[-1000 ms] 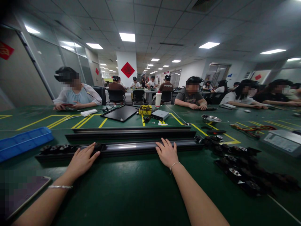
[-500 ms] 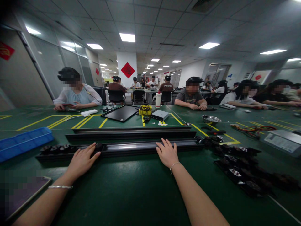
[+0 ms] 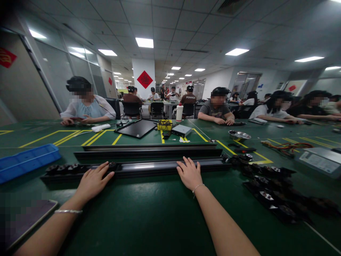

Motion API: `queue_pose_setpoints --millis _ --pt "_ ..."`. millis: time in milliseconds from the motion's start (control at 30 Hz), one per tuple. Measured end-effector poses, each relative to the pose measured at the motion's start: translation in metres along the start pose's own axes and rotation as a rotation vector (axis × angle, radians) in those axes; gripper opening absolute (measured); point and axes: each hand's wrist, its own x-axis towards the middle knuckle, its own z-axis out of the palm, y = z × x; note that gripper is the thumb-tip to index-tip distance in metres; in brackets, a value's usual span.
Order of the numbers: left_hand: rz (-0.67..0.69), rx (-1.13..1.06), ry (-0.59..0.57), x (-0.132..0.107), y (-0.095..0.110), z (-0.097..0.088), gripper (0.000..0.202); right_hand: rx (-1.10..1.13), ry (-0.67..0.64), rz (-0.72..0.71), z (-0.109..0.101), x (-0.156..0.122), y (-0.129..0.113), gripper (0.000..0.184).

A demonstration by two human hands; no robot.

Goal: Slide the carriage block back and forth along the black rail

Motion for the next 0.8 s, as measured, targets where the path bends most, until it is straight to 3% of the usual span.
queue_pose_setpoints --millis 800 --pt "-0.02 -0.017 -0.033 0.0015 0.0016 -0.0036 0.058 0.026 0.02 -0.002 0.0028 0.0007 0.0012 0.046"
